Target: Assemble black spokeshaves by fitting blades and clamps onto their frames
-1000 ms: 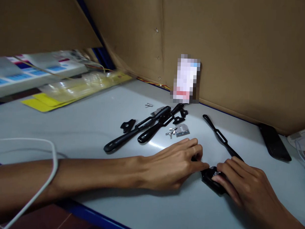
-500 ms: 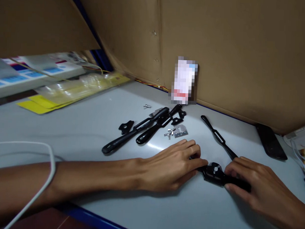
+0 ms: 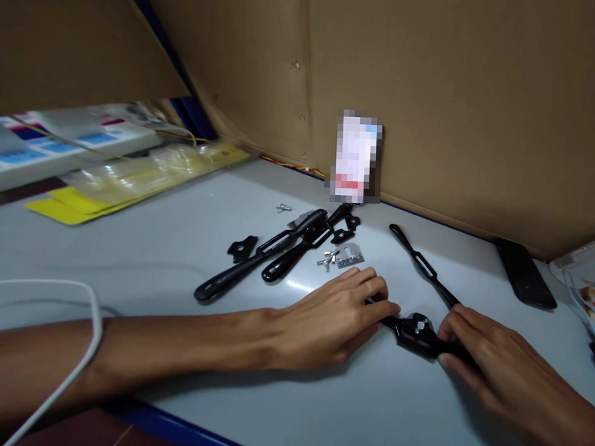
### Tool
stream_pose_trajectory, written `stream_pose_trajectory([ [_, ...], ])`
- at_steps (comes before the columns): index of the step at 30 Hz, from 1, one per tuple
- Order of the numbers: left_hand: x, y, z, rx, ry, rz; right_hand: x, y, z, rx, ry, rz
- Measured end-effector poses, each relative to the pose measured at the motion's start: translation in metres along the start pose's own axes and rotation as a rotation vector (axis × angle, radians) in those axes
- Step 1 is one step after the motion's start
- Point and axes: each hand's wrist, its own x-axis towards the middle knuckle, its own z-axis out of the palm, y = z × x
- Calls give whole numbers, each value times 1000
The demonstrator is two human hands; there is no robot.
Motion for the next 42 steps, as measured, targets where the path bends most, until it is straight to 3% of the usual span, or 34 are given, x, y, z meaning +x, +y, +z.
stream_pose_trajectory([
  [12, 0, 1, -2, 38, -21, 37, 0, 1, 3, -94, 57, -84],
  [18, -1, 1, -3, 71, -36, 55, 1, -5, 3, -194, 151, -119],
  [25, 0, 1, -4, 82, -82, 60, 2, -3, 3, -167, 108, -156],
  [32, 1, -1, -6, 85, -143, 17, 5, 0, 11, -205, 209, -194],
  [36, 0, -3, -2, 16, -89, -2, 4, -2, 10, -178, 182, -151],
  [40, 1, -1, 0, -17, -63, -4, -7, 1, 10, -52, 33, -75],
  [42, 1, 0, 0, -11, -62, 7, -20, 12, 13, -59, 71, -30],
])
